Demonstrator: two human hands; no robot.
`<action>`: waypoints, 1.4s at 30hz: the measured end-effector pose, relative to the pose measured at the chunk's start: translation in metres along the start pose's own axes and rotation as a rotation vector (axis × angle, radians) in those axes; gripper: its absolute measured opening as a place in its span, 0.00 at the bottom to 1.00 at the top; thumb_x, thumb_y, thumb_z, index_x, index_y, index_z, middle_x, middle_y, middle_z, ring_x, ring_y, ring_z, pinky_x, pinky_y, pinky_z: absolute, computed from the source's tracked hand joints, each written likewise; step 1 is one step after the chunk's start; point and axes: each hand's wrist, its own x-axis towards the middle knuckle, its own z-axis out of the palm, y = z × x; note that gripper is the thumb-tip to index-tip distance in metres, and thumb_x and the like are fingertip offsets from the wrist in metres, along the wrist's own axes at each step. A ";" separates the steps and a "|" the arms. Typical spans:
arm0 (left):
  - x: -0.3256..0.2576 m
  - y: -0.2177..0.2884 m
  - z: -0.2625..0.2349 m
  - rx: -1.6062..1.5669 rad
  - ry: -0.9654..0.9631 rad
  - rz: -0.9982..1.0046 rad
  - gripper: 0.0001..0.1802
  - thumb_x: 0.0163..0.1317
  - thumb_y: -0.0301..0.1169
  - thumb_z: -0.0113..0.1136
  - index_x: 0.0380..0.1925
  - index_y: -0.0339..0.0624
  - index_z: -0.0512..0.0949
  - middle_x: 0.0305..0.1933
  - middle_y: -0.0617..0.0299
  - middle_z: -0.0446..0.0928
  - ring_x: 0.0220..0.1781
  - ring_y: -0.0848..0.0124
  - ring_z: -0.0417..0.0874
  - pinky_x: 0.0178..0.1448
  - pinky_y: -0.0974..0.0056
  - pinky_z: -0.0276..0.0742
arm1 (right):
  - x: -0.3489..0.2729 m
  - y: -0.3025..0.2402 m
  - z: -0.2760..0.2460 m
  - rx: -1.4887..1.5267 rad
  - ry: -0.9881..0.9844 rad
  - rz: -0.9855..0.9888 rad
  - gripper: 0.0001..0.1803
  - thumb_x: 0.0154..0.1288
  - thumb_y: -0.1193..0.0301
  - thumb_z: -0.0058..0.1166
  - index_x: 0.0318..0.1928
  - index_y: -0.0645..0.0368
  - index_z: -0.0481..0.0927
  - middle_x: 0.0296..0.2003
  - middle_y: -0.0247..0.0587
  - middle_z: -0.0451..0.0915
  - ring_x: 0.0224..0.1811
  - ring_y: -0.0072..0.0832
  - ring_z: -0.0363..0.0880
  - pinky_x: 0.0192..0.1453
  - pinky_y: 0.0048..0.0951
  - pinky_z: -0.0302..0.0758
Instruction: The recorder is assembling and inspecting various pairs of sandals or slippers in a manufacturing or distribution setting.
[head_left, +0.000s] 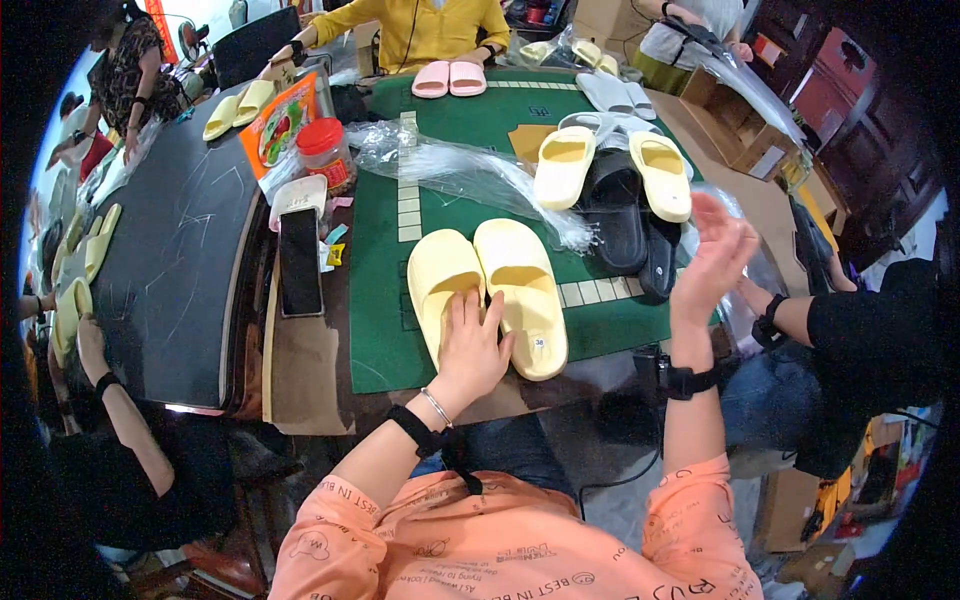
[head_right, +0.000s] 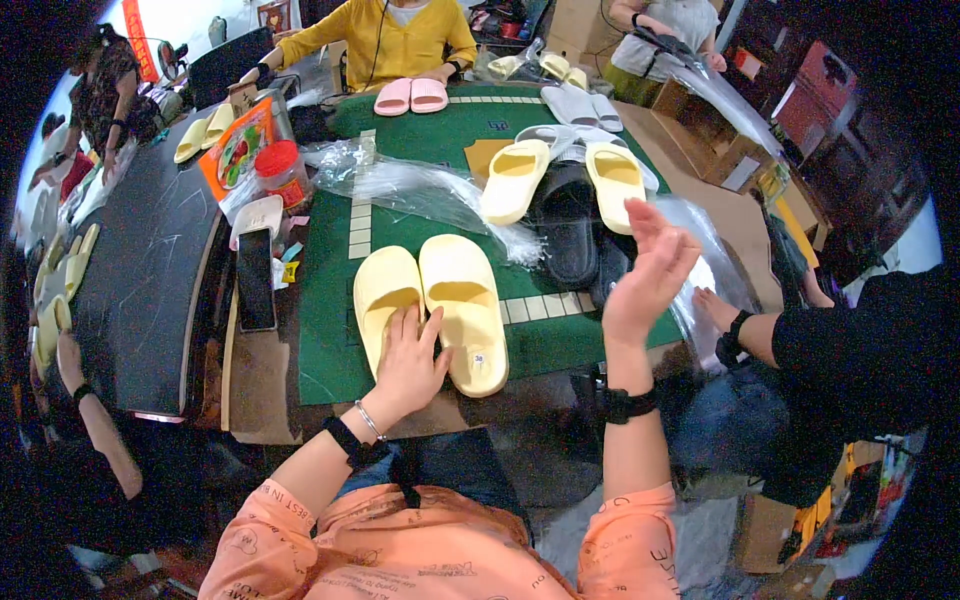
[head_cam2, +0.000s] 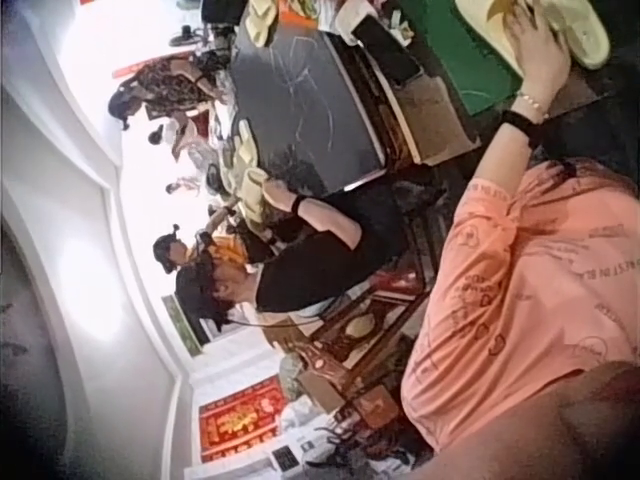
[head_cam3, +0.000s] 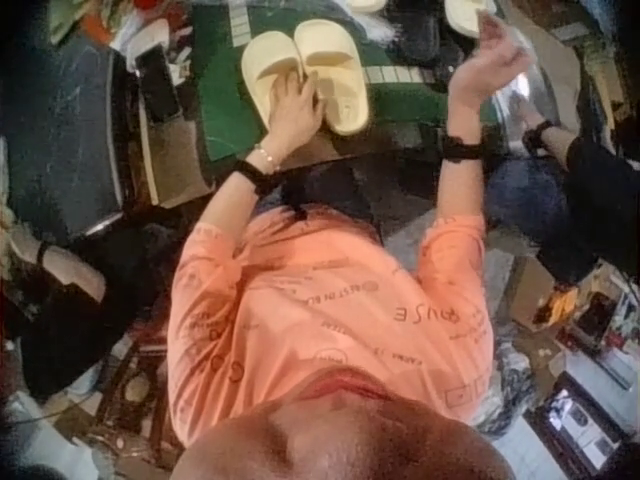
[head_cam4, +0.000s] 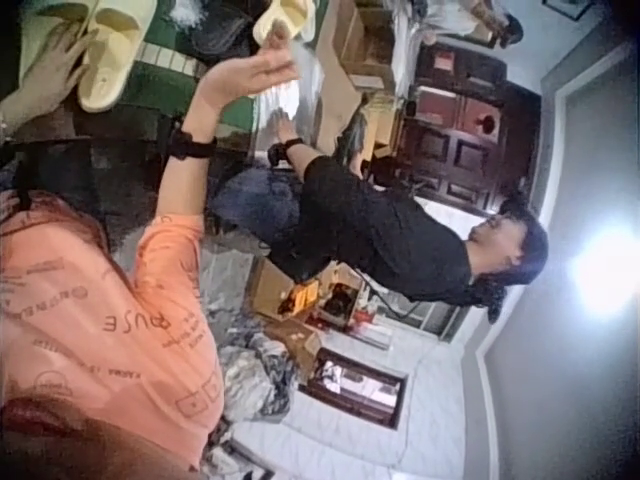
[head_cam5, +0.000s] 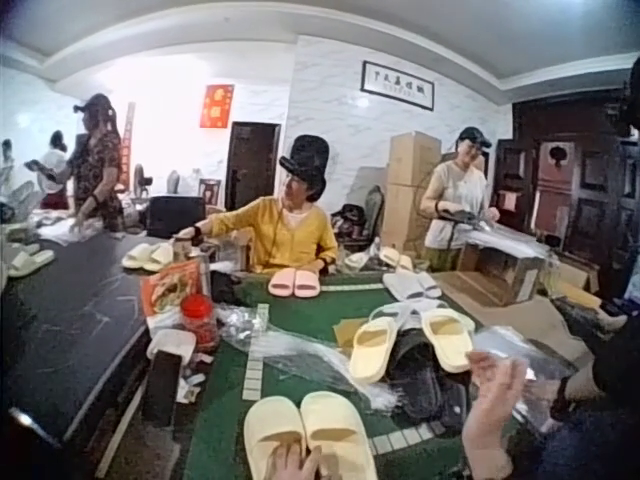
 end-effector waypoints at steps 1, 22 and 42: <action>-0.001 -0.001 0.000 0.009 0.006 -0.002 0.30 0.54 0.38 0.52 0.55 0.37 0.59 0.56 0.38 0.57 0.58 0.43 0.55 0.62 0.49 0.52 | 0.004 -0.019 0.006 0.159 0.064 0.070 0.11 0.68 0.67 0.32 0.31 0.61 0.62 0.33 0.44 0.73 0.34 0.30 0.73 0.47 0.32 0.70; -0.011 0.050 -0.070 -1.261 0.088 -0.263 0.08 0.59 0.26 0.51 0.35 0.33 0.74 0.25 0.63 0.75 0.28 0.79 0.75 0.32 0.74 0.71 | -0.097 -0.060 0.027 -0.152 -0.861 0.205 0.10 0.62 0.71 0.45 0.42 0.62 0.71 0.26 0.42 0.75 0.28 0.31 0.74 0.33 0.25 0.69; 0.113 -0.125 -0.022 -0.442 -0.134 -0.360 0.12 0.53 0.30 0.47 0.32 0.41 0.79 0.31 0.52 0.79 0.36 0.62 0.80 0.42 0.65 0.74 | -0.155 0.025 0.081 0.370 -0.686 1.909 0.09 0.62 0.71 0.32 0.29 0.57 0.67 0.14 0.21 0.54 0.11 0.15 0.48 0.14 0.18 0.47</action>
